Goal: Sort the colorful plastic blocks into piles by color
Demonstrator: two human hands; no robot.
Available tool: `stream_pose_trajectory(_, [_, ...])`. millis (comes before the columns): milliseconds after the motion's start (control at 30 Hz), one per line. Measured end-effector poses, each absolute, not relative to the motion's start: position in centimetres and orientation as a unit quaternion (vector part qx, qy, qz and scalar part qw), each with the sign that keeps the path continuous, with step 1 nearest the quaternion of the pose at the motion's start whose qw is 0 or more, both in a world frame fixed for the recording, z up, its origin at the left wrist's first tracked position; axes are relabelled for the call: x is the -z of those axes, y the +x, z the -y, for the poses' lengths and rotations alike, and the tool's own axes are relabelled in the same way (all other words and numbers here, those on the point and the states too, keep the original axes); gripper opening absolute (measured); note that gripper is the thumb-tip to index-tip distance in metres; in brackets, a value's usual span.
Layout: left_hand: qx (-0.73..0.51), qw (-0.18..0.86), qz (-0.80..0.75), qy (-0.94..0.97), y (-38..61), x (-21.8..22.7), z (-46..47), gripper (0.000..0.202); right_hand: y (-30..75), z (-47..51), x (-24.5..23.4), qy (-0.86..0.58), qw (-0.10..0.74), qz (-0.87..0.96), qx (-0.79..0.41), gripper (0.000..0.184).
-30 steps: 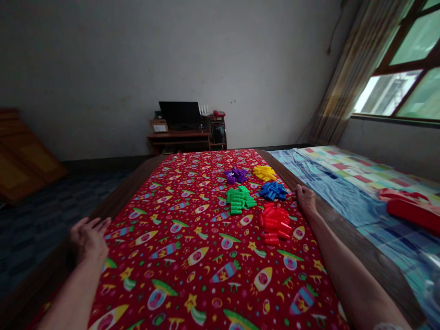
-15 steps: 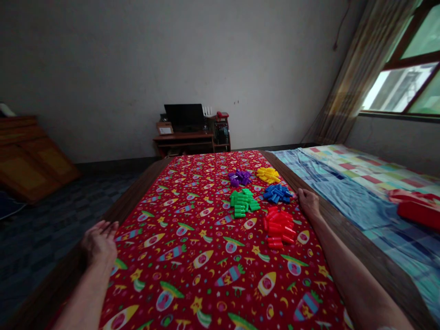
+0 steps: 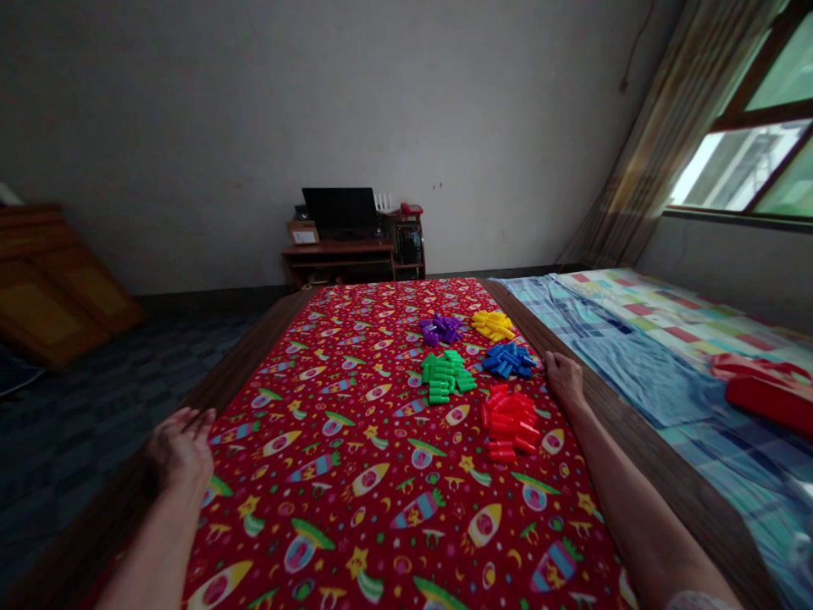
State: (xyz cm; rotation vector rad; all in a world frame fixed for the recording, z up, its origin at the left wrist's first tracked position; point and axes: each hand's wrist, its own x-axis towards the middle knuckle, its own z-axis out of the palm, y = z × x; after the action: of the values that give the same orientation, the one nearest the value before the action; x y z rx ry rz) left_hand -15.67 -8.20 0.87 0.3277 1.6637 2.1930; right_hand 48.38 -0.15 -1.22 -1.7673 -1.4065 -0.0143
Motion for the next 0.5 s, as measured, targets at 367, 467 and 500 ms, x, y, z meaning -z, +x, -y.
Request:
stream_pose_trajectory(367, [-0.770, 0.172, -0.596, 0.148, -17.1, 0.5, 7.9, 0.025, 47.8, 0.4, 1.2, -0.728, 0.441, 0.525, 0.021, 0.051])
stream_pose_trajectory(467, [-0.767, 0.160, -0.601, 0.158, -17.7, 1.1, 7.7, 0.023, 47.0, -0.8, 1.0, -0.671, 0.479, 0.564, -0.037, 0.059])
stream_pose_trajectory(500, [-0.765, 0.157, -0.603, 0.163, -17.7, 1.2, 7.7, 0.022, 46.7, -1.5, 0.9, -0.654, 0.474, 0.585, -0.067, 0.061])
